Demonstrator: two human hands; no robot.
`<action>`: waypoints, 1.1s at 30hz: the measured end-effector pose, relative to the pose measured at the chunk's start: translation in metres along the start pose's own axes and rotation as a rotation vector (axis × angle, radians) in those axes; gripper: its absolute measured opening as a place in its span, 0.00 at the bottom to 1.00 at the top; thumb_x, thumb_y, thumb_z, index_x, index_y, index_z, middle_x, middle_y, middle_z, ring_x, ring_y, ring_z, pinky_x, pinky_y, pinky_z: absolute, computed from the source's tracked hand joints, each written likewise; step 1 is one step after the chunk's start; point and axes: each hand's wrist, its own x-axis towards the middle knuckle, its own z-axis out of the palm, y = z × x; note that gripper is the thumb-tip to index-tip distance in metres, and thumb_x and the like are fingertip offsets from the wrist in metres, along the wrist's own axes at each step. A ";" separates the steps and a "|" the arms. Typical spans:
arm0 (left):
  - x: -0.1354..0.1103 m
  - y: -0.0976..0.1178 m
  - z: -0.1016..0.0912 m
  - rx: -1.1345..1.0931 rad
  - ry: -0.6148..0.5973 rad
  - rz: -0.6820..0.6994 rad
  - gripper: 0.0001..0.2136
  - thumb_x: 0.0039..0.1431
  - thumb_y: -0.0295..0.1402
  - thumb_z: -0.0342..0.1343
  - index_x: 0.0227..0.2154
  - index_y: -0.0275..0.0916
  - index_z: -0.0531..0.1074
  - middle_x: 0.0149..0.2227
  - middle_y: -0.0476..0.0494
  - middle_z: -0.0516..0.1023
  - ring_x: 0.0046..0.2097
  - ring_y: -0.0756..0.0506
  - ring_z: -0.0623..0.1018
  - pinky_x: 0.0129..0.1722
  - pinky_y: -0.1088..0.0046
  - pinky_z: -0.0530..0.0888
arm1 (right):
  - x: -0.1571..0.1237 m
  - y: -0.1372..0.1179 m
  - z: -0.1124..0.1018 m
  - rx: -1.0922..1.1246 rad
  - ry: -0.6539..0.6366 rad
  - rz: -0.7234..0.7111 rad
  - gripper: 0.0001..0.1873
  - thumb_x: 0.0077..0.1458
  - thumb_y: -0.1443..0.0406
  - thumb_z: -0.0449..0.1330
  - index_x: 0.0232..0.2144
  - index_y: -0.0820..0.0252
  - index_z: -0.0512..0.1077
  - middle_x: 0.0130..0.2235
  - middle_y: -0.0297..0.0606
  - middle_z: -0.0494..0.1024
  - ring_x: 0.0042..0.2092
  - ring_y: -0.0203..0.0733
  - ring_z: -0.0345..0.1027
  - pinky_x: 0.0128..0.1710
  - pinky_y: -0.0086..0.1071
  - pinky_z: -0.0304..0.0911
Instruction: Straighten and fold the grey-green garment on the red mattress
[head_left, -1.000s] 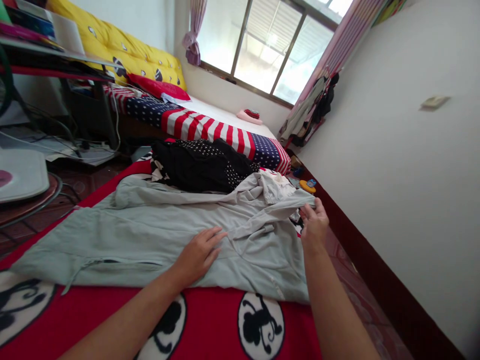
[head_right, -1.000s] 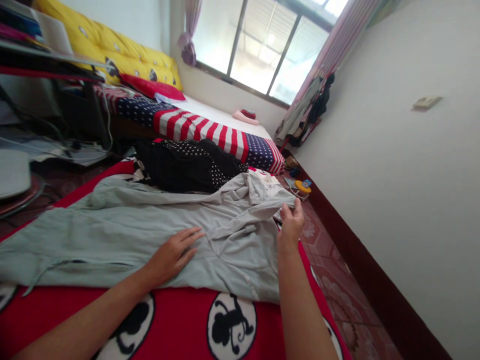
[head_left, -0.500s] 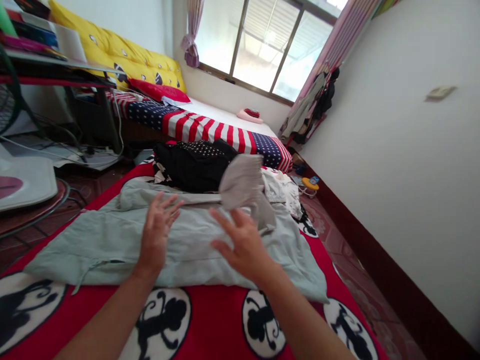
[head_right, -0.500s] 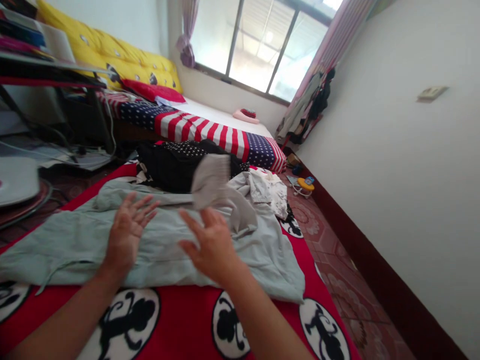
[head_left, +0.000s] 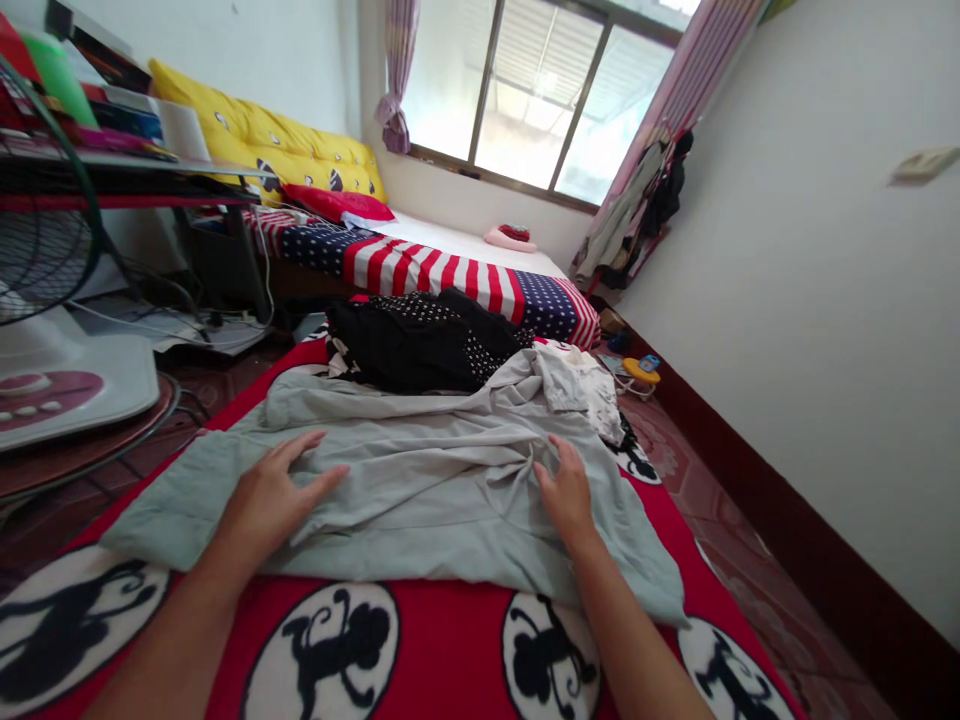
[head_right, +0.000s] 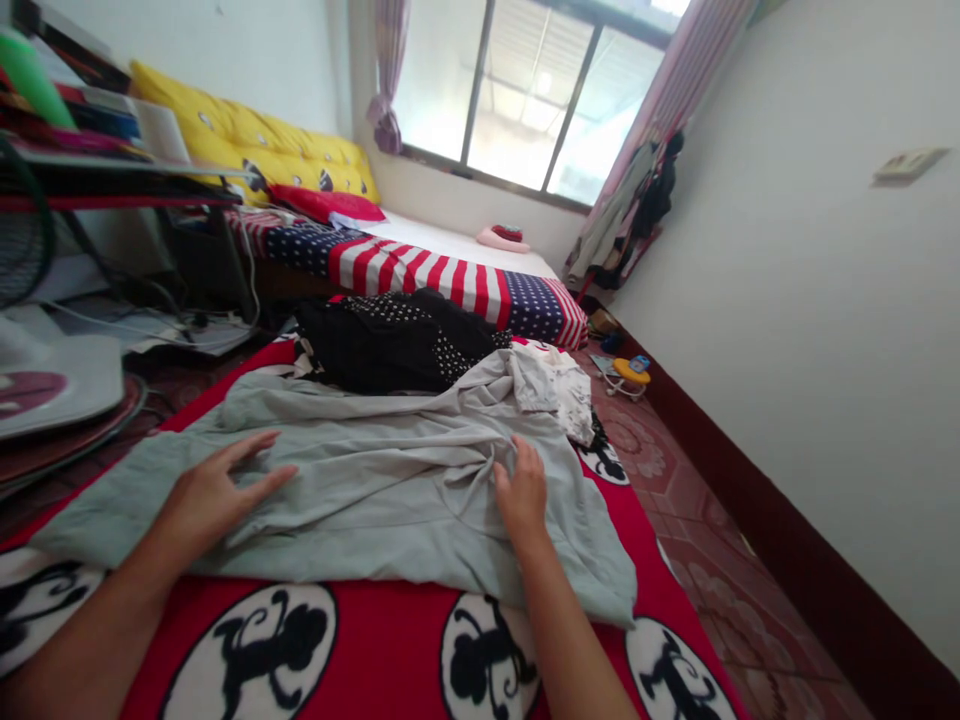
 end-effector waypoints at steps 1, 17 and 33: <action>0.001 0.001 -0.002 0.080 -0.060 0.037 0.32 0.48 0.50 0.57 0.55 0.40 0.68 0.50 0.38 0.76 0.51 0.35 0.75 0.53 0.56 0.70 | 0.003 0.005 -0.001 -0.007 -0.049 0.046 0.28 0.50 0.66 0.59 0.54 0.68 0.66 0.52 0.53 0.74 0.54 0.53 0.67 0.55 0.47 0.61; 0.083 0.044 -0.081 0.312 -0.093 0.326 0.18 0.48 0.51 0.50 0.28 0.43 0.75 0.19 0.52 0.65 0.25 0.49 0.67 0.28 0.72 0.61 | 0.011 0.018 -0.029 0.168 0.016 0.125 0.15 0.44 0.60 0.63 0.37 0.59 0.78 0.38 0.40 0.81 0.40 0.47 0.73 0.43 0.37 0.65; 0.060 0.003 -0.012 0.331 -0.458 0.252 0.15 0.37 0.44 0.60 0.27 0.40 0.73 0.23 0.49 0.73 0.27 0.45 0.72 0.26 0.72 0.62 | 0.003 0.021 -0.028 0.149 -0.058 0.115 0.22 0.46 0.54 0.60 0.41 0.60 0.76 0.40 0.42 0.81 0.41 0.50 0.73 0.43 0.40 0.65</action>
